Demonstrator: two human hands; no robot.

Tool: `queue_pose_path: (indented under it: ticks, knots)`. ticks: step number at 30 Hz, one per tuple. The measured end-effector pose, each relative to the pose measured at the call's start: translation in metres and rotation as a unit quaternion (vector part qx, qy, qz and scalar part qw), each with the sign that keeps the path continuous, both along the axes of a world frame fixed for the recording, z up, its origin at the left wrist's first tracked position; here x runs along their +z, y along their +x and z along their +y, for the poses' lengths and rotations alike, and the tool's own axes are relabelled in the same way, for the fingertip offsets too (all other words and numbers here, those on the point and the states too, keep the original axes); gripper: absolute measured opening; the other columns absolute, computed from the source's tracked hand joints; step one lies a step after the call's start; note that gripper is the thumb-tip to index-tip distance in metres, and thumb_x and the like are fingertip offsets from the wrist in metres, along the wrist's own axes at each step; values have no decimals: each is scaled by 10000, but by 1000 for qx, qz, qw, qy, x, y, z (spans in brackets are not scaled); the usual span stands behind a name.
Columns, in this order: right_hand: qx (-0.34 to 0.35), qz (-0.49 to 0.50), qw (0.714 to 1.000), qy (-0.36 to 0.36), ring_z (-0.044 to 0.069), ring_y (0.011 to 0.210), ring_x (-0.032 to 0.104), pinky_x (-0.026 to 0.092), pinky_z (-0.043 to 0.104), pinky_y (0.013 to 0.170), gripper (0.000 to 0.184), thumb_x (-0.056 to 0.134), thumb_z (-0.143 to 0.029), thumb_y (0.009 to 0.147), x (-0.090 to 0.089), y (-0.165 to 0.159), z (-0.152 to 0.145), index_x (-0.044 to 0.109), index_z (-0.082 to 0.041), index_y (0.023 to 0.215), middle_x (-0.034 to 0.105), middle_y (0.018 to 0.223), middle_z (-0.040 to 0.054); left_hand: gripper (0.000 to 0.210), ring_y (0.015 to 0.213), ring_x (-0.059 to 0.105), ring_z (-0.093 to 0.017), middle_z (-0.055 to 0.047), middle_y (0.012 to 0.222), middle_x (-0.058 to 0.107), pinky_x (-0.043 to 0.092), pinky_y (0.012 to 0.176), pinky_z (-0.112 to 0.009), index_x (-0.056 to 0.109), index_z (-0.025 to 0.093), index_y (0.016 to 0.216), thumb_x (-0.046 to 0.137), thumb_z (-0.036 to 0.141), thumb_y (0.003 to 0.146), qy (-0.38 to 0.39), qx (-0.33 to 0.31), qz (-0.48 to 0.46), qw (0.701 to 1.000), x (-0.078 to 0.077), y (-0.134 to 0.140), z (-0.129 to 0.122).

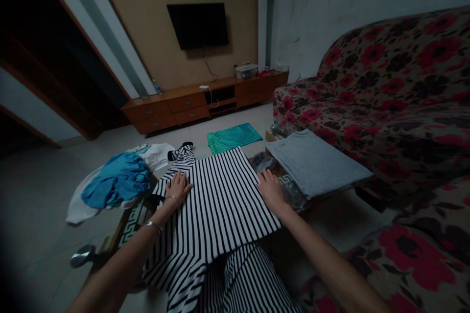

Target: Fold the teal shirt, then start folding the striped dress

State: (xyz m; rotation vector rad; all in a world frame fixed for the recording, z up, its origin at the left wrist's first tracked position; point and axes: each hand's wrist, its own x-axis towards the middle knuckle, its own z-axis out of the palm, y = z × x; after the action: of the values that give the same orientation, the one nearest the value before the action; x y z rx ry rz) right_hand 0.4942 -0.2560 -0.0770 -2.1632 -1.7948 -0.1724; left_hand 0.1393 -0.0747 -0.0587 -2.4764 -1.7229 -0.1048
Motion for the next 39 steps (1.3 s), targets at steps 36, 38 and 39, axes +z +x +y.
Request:
queue_pose_path:
  ticks: [36,38,39]
  knots:
    - [211,-66,965,139,250,1342,383,375,464,1047,713,371,-23,789,-68,-15,-146,290,-223,1468,432,1437,109,566,1412,264,-163,-13,1493,389,99,1174,-438,331,306,1441,337,55,934,104,-284,7,953,-26,-128,-262]
    - [226,-70,961,146,246,1314,421,400,452,1021,703,367,-21,781,-67,-11,-144,322,-217,1454,465,1412,110,545,1400,293,-165,-16,1493,388,152,1165,-433,330,321,1437,353,88,945,68,-289,-12,955,-22,-125,-259]
    - [234,-71,958,148,243,1302,436,413,445,1007,694,362,-20,779,-67,-9,-142,339,-215,1445,479,1401,110,539,1398,299,-170,-18,1497,382,169,1161,-434,329,329,1437,362,107,948,46,-288,-20,956,-20,-124,-258]
